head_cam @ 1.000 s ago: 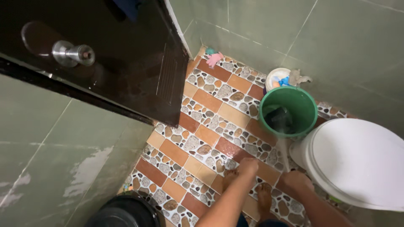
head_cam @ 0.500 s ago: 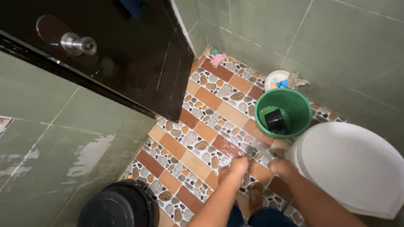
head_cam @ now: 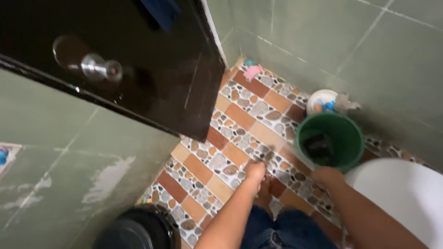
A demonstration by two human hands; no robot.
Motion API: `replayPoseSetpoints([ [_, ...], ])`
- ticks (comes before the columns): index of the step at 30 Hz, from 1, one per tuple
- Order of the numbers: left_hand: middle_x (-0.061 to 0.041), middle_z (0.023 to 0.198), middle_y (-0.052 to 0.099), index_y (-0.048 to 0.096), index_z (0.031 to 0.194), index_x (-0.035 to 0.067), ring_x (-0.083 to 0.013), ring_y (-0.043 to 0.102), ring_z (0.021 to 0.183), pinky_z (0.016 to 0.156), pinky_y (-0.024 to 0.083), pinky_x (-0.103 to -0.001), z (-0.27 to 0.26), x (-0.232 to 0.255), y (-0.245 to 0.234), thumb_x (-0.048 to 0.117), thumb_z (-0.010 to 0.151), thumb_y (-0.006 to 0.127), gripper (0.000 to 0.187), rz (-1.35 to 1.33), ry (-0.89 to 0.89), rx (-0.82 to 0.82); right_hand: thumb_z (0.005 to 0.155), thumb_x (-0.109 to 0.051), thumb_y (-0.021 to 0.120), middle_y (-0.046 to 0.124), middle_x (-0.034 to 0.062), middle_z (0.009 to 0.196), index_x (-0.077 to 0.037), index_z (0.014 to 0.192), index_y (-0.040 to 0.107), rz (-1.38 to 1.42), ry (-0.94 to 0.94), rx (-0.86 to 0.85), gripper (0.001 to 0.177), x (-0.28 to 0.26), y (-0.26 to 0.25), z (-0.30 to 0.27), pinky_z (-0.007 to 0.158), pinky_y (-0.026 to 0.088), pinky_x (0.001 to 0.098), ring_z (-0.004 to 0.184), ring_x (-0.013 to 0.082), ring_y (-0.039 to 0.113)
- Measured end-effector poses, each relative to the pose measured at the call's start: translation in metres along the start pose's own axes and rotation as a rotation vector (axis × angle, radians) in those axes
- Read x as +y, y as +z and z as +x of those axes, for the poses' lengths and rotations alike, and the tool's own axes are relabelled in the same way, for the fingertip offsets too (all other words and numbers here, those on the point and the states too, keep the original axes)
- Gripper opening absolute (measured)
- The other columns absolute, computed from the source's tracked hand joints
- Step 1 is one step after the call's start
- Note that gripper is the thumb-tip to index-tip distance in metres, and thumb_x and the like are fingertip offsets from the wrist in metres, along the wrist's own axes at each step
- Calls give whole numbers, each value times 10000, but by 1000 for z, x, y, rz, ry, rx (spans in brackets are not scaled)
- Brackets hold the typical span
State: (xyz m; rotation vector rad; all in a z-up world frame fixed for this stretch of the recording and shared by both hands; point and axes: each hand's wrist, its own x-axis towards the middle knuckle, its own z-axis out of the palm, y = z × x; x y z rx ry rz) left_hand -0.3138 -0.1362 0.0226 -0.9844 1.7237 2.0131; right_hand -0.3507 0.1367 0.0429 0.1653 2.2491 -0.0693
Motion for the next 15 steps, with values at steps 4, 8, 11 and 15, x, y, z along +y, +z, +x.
replayPoseSetpoints([
  [4,-96,614,559,677,849,2,-190,454,455,431,360,-387,22,30,-10,146,884,617,161,-56,-132,-45,875,-384,601,807,154,1200,-82,1171,811,120,83,-74,472,-20,-27,15,914,588,478,1042,342,777],
  [8,-79,660,644,662,872,32,-175,544,490,451,411,-366,52,40,-8,146,876,608,127,89,-38,26,903,-439,623,723,168,1326,-77,1273,746,164,115,-46,533,-34,-30,17,988,559,483,1172,363,715],
  [11,-60,660,632,653,872,40,-166,535,490,447,404,-355,74,42,-5,170,894,614,137,62,-40,-15,958,-444,554,613,155,1436,-100,1337,696,118,90,-18,531,-34,-27,47,1081,471,495,1301,381,594],
  [15,-40,615,559,656,844,22,-155,446,455,415,333,-346,113,54,2,163,888,606,156,-127,9,-131,1026,-410,428,486,169,1535,-111,1410,612,99,99,8,521,-35,-36,80,1131,410,523,1390,412,488],
])
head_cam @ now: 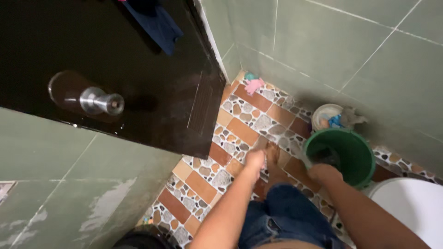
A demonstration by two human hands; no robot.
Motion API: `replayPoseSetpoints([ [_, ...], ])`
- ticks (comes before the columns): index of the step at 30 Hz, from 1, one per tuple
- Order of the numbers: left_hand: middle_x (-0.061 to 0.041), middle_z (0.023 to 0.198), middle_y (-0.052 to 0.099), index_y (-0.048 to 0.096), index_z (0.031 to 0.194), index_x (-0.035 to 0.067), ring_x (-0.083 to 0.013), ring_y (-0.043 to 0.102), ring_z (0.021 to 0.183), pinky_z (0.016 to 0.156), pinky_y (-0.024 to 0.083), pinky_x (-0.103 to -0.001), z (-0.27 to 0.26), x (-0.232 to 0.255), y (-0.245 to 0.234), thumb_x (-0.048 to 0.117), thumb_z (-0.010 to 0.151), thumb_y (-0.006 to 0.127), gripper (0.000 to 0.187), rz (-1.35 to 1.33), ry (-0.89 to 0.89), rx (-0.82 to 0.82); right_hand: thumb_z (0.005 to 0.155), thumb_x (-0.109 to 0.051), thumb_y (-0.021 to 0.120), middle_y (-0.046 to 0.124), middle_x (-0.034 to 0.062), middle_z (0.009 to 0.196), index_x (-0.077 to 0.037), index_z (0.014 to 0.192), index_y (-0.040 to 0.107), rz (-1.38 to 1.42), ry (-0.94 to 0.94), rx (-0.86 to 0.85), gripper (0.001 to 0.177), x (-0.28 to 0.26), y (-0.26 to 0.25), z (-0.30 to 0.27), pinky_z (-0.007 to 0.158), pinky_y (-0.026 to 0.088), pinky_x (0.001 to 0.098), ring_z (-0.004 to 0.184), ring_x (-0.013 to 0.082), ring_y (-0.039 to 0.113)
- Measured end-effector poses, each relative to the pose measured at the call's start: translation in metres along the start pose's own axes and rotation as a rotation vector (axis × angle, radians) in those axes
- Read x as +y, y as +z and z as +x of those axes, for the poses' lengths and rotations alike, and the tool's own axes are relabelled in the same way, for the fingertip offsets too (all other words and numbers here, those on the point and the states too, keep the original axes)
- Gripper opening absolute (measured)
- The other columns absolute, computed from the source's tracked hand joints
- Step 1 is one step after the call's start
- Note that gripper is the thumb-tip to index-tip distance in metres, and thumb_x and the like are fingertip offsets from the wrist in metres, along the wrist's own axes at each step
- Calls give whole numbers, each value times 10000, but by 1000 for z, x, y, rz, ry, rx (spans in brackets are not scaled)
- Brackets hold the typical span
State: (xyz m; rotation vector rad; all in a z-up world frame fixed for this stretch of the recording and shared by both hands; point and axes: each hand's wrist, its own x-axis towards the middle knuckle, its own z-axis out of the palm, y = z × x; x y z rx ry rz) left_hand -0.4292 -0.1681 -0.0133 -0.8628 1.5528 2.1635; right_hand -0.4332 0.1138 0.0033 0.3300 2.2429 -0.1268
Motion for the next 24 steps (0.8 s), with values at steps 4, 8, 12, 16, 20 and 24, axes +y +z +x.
replayPoseSetpoints([
  [4,-39,627,551,669,856,-4,-144,425,464,415,312,-333,-10,15,-2,218,925,605,241,55,-27,20,990,-382,486,578,153,1506,-111,1377,685,-16,-41,-5,513,-12,-7,-22,1128,438,517,1376,409,538],
  [8,-31,708,593,677,960,66,-130,499,532,476,395,-309,-40,41,9,181,881,670,140,170,-114,71,972,-414,538,635,178,1440,-107,1360,700,0,36,-98,521,-10,-5,-48,1091,464,523,1315,404,594],
  [12,-8,718,621,713,985,76,-113,524,571,500,415,-295,-29,26,10,201,867,663,179,148,-19,-35,908,-320,620,672,153,1367,-119,1351,668,87,162,-260,489,-8,-15,-73,1020,612,525,1214,352,707],
  [16,-27,692,515,696,981,31,-165,412,546,452,297,-329,-12,-5,-7,180,874,673,185,-40,-60,-87,930,-419,668,585,142,1497,-172,1407,640,-179,181,-193,538,-11,-15,-77,1103,460,511,1349,329,575],
  [20,-10,713,577,676,994,96,-143,491,561,476,378,-327,-34,-17,-12,261,914,623,191,144,-104,17,926,-424,611,650,167,1401,-103,1315,703,-118,51,-103,513,11,14,-43,1045,511,490,1254,361,639],
  [24,-45,718,622,666,995,78,-169,543,546,491,435,-335,-51,-24,4,239,904,634,187,128,-171,24,908,-535,601,702,225,1285,-27,1202,750,-235,-166,-14,605,28,28,-20,1010,530,450,1183,387,678],
])
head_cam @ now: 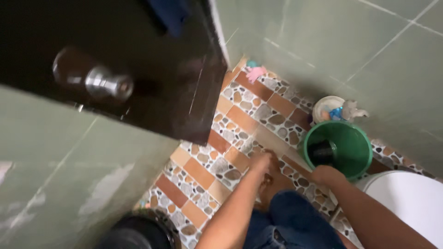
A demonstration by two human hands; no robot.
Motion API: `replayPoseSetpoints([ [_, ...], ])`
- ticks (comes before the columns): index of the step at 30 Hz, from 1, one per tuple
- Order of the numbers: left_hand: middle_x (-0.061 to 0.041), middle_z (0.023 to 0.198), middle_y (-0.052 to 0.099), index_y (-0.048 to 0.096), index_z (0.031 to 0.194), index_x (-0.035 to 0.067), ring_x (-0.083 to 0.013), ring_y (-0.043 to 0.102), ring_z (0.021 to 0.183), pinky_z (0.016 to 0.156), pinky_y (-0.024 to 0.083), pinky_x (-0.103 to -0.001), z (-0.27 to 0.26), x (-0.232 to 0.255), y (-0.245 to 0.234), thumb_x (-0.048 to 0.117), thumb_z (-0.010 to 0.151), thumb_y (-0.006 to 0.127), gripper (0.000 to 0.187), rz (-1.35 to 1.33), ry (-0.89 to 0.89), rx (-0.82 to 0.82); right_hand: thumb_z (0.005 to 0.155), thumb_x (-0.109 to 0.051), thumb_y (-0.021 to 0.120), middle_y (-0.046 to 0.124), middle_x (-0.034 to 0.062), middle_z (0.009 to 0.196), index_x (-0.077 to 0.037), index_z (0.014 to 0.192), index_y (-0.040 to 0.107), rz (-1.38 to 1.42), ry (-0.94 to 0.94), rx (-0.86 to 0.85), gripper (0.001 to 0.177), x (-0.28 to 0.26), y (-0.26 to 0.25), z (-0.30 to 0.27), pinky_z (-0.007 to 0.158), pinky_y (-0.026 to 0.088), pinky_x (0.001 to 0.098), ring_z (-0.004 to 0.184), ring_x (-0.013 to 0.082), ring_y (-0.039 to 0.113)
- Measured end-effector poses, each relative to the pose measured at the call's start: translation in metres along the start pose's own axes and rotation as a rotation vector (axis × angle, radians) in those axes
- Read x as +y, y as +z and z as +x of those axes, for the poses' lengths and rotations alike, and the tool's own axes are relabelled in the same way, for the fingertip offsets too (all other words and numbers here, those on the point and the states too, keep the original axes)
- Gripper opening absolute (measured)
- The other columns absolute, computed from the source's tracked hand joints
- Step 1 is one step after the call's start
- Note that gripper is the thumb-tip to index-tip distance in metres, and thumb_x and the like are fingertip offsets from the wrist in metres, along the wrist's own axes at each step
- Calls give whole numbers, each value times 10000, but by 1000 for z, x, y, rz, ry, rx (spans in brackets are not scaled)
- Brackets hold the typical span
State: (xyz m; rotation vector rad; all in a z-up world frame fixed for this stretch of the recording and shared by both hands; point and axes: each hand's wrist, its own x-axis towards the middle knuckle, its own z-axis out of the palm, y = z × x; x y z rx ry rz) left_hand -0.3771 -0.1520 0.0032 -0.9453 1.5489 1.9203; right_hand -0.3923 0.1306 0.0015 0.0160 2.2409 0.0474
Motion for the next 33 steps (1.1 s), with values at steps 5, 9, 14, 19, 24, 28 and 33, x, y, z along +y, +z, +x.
replayPoseSetpoints([
  [5,-89,717,618,686,935,16,-207,554,555,484,431,-372,7,-15,-2,261,881,641,255,-21,44,22,900,-602,693,704,227,1239,15,1209,723,-68,12,-110,691,-5,-18,-3,972,552,436,1115,371,697],
  [9,-86,702,641,696,927,5,-224,586,590,510,458,-397,9,-23,-9,248,869,669,251,-42,79,196,900,-471,697,703,205,1158,-21,1164,744,-439,-359,-172,525,7,-37,-10,898,550,450,1034,373,694],
  [14,-91,635,603,691,877,-25,-206,535,492,439,422,-377,-32,-35,-14,213,879,679,238,-131,84,227,824,-261,747,720,190,1063,-129,1183,737,-779,-877,-224,383,9,-41,-12,818,555,469,926,386,694],
  [19,-111,618,621,668,881,17,-183,501,411,393,337,-355,-41,-93,-13,155,900,657,139,-344,134,210,870,-395,745,735,177,1002,-59,1071,788,-744,-613,-409,394,3,-13,-17,808,509,491,865,364,667],
  [24,-155,852,728,728,998,-9,-248,677,668,556,504,-425,-57,-152,0,135,860,587,244,-125,86,249,914,-504,671,771,167,956,-8,1035,823,-108,-182,-162,533,6,38,-37,818,579,429,862,315,744],
  [28,-160,950,719,727,1040,31,-284,682,819,703,504,-420,-111,-156,6,210,864,631,269,-42,39,255,913,-480,630,782,173,966,-17,1030,813,26,-120,-128,511,19,82,-67,813,589,443,872,326,757],
  [33,-186,1013,736,697,1057,19,-312,706,951,858,543,-406,-137,-135,6,255,855,694,310,153,74,265,913,-450,578,795,180,979,-28,1024,800,165,-87,-22,489,23,77,-68,806,601,460,886,340,772],
])
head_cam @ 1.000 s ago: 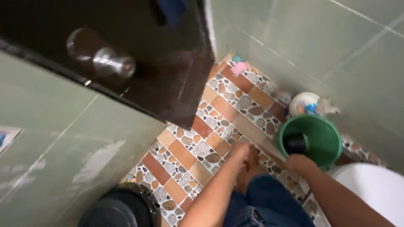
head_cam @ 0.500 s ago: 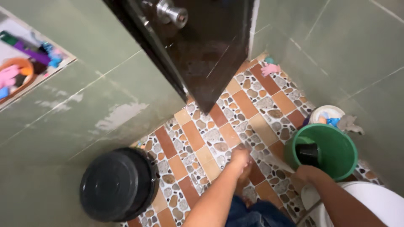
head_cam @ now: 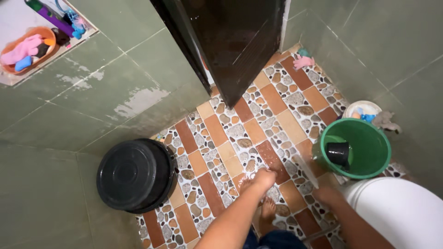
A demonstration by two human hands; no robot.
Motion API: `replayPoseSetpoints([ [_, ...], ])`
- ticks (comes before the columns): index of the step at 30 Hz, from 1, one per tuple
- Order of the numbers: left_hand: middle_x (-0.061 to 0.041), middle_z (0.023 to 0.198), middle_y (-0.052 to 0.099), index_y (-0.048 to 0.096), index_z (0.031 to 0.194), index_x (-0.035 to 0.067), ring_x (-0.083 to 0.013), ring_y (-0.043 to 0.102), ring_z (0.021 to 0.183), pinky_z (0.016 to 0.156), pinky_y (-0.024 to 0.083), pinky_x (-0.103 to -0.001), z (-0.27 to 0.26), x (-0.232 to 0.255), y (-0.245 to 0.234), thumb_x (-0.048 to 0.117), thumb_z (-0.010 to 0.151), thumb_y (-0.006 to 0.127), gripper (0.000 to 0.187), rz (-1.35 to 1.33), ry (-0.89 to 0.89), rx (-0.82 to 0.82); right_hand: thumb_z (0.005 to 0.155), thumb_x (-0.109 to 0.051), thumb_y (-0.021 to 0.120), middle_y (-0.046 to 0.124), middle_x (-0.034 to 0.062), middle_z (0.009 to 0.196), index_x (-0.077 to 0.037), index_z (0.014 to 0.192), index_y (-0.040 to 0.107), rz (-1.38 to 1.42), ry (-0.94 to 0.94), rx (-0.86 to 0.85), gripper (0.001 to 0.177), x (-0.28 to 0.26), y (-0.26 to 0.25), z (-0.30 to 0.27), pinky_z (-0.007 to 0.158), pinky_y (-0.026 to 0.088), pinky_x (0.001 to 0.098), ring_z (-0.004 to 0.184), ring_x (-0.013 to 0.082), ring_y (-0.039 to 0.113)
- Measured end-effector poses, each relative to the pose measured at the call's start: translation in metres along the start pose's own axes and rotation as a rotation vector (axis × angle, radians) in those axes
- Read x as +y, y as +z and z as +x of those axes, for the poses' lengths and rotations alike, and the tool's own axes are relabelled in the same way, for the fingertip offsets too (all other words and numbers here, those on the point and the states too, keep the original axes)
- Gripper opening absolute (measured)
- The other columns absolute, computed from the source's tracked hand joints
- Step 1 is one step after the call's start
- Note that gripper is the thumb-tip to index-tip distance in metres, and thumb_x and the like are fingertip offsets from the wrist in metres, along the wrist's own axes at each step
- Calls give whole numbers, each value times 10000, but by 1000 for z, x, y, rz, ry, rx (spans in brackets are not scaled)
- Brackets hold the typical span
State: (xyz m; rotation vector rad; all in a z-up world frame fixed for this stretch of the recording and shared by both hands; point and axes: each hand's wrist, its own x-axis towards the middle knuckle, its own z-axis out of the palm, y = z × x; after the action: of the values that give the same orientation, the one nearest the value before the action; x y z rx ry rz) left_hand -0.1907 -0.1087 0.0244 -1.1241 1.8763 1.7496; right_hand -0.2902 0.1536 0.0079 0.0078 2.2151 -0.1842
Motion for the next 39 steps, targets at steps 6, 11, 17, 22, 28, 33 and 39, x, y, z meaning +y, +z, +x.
replayPoseSetpoints([
  [6,-142,878,740,724,914,43,-262,697,829,784,530,-378,-18,-8,-9,278,817,725,255,9,94,-8,924,-469,592,777,186,954,-14,1013,801,-481,-135,187,509,-19,-6,16,826,590,371,856,283,763],
  [11,-122,819,728,728,874,-1,-234,665,734,707,529,-385,-27,-23,-47,195,800,721,210,-121,29,0,903,-346,649,793,211,930,44,1067,770,152,-71,96,440,-29,-6,19,766,594,437,822,318,767],
  [17,-127,815,719,718,913,26,-241,642,679,655,510,-405,-25,-30,-73,226,814,693,225,-178,-34,43,928,-350,623,777,242,985,37,1098,774,330,-38,28,448,-40,-16,21,709,585,482,818,353,734],
  [22,-124,801,723,734,921,15,-207,671,688,673,522,-362,20,-56,-72,219,817,688,233,-57,34,25,965,-579,542,830,200,1007,-40,1049,817,17,-58,127,611,-46,-17,13,791,565,412,846,333,774],
  [28,-160,736,667,690,825,-47,-259,625,673,648,504,-412,92,-82,-75,265,867,678,315,-64,366,-142,885,-523,613,802,186,1148,-130,1118,835,-107,11,93,508,-70,6,13,906,572,431,972,297,750],
  [33,-150,771,706,699,853,29,-268,667,707,675,528,-408,88,-82,-102,273,808,722,249,30,257,-136,994,-534,442,691,176,1315,-106,1262,722,-303,37,37,577,-116,61,-4,1017,508,434,1159,337,677],
  [39,-263,998,723,651,1042,-74,-346,707,890,797,565,-458,80,-120,-136,281,798,719,437,25,144,-201,1023,-521,391,609,192,1385,-98,1276,701,-379,-52,54,582,-230,124,-60,1087,457,446,1295,363,577],
])
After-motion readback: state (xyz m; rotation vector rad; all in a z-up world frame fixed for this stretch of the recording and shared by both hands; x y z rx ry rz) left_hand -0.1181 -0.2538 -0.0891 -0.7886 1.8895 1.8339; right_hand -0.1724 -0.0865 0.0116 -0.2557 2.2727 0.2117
